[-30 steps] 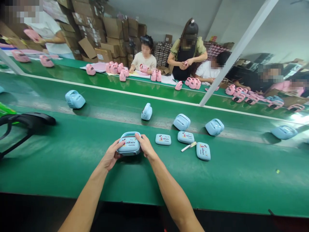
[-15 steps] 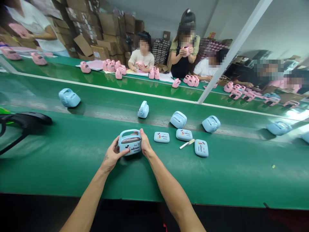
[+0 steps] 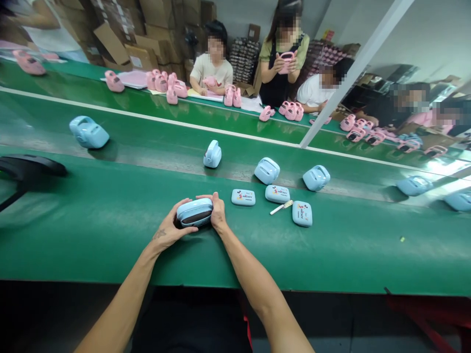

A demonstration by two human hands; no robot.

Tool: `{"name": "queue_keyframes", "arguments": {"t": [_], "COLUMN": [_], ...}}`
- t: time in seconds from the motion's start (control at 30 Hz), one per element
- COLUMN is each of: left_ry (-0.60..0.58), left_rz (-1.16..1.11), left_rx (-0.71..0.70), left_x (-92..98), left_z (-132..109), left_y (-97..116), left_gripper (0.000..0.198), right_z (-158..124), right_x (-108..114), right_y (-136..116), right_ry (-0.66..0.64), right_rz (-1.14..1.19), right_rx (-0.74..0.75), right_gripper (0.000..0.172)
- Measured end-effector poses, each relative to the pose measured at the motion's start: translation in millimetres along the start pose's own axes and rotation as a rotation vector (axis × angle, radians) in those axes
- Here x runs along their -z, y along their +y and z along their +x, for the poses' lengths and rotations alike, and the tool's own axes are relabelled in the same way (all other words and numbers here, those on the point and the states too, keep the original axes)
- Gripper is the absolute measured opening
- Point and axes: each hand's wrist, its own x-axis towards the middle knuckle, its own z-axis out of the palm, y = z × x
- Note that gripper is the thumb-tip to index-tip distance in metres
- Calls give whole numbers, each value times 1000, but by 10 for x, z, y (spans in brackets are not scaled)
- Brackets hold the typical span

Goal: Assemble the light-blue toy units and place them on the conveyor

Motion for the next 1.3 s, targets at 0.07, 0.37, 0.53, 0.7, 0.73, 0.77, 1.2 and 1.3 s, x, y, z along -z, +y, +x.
{"name": "queue_keyframes", "arguments": {"t": [0.07, 0.37, 0.53, 0.7, 0.73, 0.77, 1.2, 1.3], "left_ry": [27, 104, 84, 40, 29, 21, 328, 343], "left_rz": [25, 47, 74, 66, 64, 65, -245, -552], "left_rx": [11, 26, -7, -2, 3, 7, 135, 223], "left_x": [-10, -40, -33, -1, 5, 8, 27, 205], "left_z": [13, 23, 17, 13, 14, 16, 137, 154], "left_y": [-10, 9, -48, -77, -72, -62, 145, 173], "left_gripper": [85, 73, 72, 74, 75, 77, 74, 74], "right_z": [-18, -38, -38, -36, -41, -49, -104, -640], "right_x": [-21, -78, -68, -51, -48, -46, 444, 975], "right_y": [1, 45, 48, 56, 58, 62, -519, -594], "right_ry": [29, 160, 155, 152, 155, 155, -116, -11], "right_rz": [-53, -172, -164, -137, -134, -131, -230, -705], "right_rx": [37, 98, 89, 91, 91, 93, -21, 92], "right_gripper": [83, 77, 76, 76, 76, 76, 63, 50]}}
